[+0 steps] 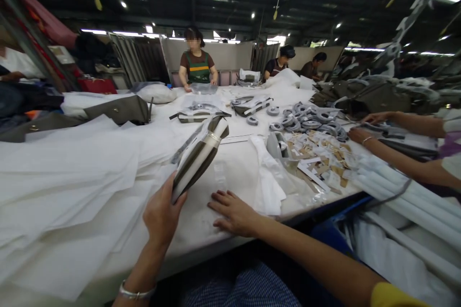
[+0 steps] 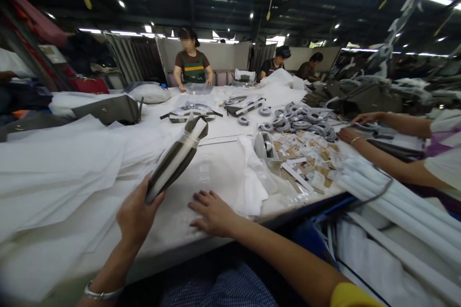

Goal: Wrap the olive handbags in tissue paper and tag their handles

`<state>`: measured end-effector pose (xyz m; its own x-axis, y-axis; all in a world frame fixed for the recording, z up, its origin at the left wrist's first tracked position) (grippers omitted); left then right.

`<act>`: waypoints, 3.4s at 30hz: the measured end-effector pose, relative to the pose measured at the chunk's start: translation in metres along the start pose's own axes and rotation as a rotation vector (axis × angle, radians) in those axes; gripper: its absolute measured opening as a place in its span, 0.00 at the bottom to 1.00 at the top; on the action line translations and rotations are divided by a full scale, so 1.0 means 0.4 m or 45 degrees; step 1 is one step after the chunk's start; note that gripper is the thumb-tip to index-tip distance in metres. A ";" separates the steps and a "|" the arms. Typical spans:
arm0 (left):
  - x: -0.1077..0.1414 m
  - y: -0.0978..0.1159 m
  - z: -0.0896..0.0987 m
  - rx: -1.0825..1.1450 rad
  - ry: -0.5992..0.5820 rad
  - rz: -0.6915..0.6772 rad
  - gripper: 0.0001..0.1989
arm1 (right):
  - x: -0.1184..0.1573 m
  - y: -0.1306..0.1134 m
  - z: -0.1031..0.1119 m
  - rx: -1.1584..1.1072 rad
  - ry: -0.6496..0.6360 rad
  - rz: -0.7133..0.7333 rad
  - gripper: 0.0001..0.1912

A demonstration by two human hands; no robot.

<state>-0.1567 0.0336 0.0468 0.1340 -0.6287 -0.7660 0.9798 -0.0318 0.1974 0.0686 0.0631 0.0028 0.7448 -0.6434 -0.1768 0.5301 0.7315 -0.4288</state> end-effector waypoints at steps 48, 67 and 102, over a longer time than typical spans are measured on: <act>0.113 0.127 -0.041 0.461 -0.180 -0.844 0.21 | -0.321 0.184 0.170 -1.162 0.421 -0.613 0.11; 0.138 0.180 -0.044 0.428 -0.148 -0.796 0.20 | -0.335 0.150 0.148 -1.339 0.583 -0.561 0.15; 0.153 0.151 -0.053 0.637 -0.103 -0.477 0.23 | -0.038 -0.015 0.130 -0.339 0.347 0.028 0.13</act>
<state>-0.0862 0.0096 -0.0011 -0.2358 -0.5607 -0.7938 0.7673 -0.6086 0.2019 0.0752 0.0800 0.0542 0.6006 -0.6910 -0.4023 0.3646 0.6845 -0.6313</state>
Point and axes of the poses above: each hand's wrist, its own x-axis away from the middle knuckle, its own z-axis out of the back of the hand, y = z × x, the point moved 3 cm from there along -x, towards the middle knuckle, and after that the axes turned 4 degrees about y, right-handed, at the moved point
